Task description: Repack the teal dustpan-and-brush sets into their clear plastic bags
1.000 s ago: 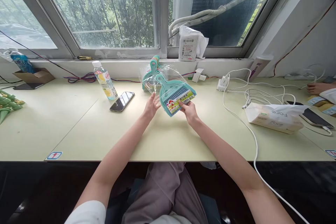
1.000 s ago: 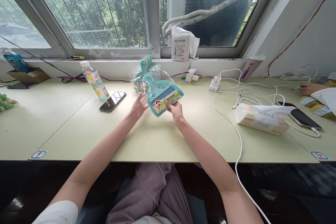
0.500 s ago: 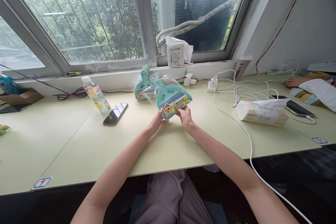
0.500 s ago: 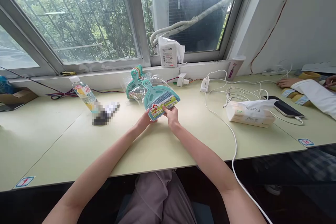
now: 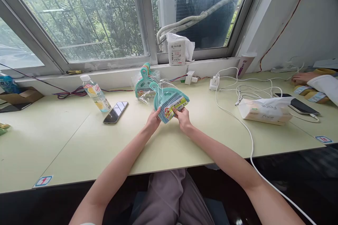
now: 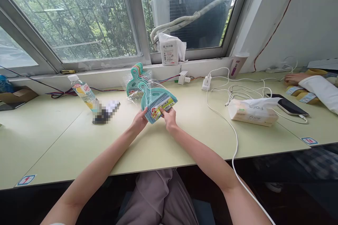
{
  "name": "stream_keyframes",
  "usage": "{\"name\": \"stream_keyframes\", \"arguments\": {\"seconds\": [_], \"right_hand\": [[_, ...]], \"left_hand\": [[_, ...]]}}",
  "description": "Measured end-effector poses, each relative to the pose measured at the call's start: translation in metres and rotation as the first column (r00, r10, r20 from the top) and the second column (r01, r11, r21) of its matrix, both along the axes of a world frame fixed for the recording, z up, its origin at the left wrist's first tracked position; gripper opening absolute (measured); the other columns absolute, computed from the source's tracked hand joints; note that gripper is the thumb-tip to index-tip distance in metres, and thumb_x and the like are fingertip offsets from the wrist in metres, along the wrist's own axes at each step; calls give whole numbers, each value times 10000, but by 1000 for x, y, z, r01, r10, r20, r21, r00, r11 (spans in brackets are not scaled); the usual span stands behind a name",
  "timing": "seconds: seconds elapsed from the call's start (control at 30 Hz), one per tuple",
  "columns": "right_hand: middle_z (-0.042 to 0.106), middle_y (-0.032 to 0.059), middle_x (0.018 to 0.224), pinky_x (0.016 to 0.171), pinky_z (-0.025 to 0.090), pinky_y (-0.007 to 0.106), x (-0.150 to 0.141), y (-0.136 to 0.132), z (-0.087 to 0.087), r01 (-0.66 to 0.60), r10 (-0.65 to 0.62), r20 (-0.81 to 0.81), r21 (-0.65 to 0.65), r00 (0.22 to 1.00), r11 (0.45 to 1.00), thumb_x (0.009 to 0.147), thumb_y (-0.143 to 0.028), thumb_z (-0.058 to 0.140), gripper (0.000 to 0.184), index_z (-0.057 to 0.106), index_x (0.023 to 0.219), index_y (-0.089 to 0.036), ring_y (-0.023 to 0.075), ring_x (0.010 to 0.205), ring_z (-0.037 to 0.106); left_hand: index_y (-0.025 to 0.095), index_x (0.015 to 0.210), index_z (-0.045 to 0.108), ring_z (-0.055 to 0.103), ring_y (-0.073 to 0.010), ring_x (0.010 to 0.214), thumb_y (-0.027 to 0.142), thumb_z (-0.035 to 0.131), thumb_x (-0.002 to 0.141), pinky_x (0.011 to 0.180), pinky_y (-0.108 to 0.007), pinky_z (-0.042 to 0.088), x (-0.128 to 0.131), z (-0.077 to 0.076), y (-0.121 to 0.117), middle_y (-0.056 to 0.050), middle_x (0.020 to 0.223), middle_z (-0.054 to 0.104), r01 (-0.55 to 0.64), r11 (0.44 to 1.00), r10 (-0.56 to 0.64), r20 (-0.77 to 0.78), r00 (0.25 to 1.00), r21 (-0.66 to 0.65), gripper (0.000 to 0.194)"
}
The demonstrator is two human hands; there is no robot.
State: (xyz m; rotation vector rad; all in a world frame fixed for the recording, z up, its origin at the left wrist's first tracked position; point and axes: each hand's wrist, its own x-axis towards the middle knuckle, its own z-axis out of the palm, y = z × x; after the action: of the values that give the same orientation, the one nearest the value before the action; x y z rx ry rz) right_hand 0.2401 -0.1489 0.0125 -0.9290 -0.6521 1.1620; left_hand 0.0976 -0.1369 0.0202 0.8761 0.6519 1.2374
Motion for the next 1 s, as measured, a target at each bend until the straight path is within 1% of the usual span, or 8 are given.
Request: {"name": "stream_keyframes", "arguments": {"seconds": [0.13,0.27,0.33,0.47,0.67,0.77,0.83,1.0], "right_hand": [[708,78,1016,780,597,357,-1,-1,0,39,-38,8,-11,999,999,647,-269,814,337,615,900,-165,209,913,680],[703,83,1034,783,594,353,0,1,0,37,-37,-7,13,999,999,648,-281,812,348,611,908,-167,214,935,679],[707,82,1024,784,594,354,1,3,1,16,-16,-11,16,1000,1000,638,-278,819,357,610,904,-166,213,927,681],[715,71,998,791,595,351,5,5,2,-51,52,-36,34,998,998,603,-262,843,378,612,885,-162,207,911,682],[729,50,974,816,593,343,8,6,5,-114,117,-42,59,992,992,599,-254,850,358,628,866,-170,199,896,692],[738,54,944,815,593,343,10,7,9,-147,148,-42,43,988,988,653,-252,817,299,629,871,-170,201,882,702],[742,48,898,799,598,347,11,7,12,-160,161,-66,15,985,987,733,-295,754,233,624,885,-175,201,855,711],[731,17,808,780,598,331,15,8,16,-126,120,-124,-39,985,991,877,-362,557,176,613,899,-197,185,820,710]], "left_hand": [[188,1183,575,606,-296,1136,506,766,690,985,-436,478,5,1,-5,-96,1125,683,70,993,-64,-61,996,100,616],[207,1245,527,569,-296,1195,370,852,611,1030,-442,437,9,3,-7,-103,1177,661,45,972,-16,-127,992,233,731],[208,1225,529,575,-286,1186,321,847,625,1031,-445,434,9,3,-7,-96,1185,656,40,973,-4,-159,987,225,688],[211,1195,526,605,-282,1133,386,780,707,985,-457,468,8,3,-8,-87,1203,649,46,988,-23,-160,987,144,577],[213,1219,519,589,-288,1166,306,822,651,1027,-465,437,6,8,-10,-74,1168,674,45,981,-13,-167,986,190,650],[193,1192,538,594,-298,1162,266,836,624,1043,-476,417,5,9,-9,-84,1134,688,25,981,2,-139,990,190,646],[181,1169,555,597,-309,1155,263,840,613,1035,-483,419,4,8,-8,-92,1120,694,17,982,8,-131,991,187,630],[184,1160,572,605,-317,1129,280,819,638,987,-480,451,3,5,-5,-93,1127,689,40,977,-4,-174,985,208,586]]}}
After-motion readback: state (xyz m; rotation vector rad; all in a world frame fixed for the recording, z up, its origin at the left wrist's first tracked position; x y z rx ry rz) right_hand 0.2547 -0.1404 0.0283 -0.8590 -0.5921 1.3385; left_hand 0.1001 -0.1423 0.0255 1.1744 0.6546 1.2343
